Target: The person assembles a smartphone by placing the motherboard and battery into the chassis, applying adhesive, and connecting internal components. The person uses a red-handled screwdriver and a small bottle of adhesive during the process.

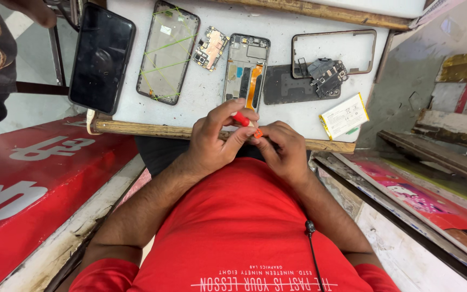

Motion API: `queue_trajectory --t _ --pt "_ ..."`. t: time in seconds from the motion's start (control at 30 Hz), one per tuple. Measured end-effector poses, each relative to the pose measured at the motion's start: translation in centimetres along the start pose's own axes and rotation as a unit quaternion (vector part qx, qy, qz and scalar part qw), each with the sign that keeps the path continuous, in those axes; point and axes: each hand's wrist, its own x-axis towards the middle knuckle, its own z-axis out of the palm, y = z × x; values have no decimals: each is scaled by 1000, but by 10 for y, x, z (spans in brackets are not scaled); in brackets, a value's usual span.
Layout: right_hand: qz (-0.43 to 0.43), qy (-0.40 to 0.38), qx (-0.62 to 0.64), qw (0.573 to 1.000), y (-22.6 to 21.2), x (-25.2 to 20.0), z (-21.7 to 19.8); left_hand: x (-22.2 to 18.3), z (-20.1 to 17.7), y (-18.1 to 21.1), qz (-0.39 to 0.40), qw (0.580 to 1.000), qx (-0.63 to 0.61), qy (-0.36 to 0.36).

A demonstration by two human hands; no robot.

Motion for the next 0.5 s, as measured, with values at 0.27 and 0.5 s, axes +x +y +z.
queue_trajectory --t 0.27,0.5 --pt "82 95 91 988 14 2 -23 24 -32 0 -111 980 161 23" --pt "112 178 105 972 17 45 -58 58 -68 -17 -38 892 448 34"
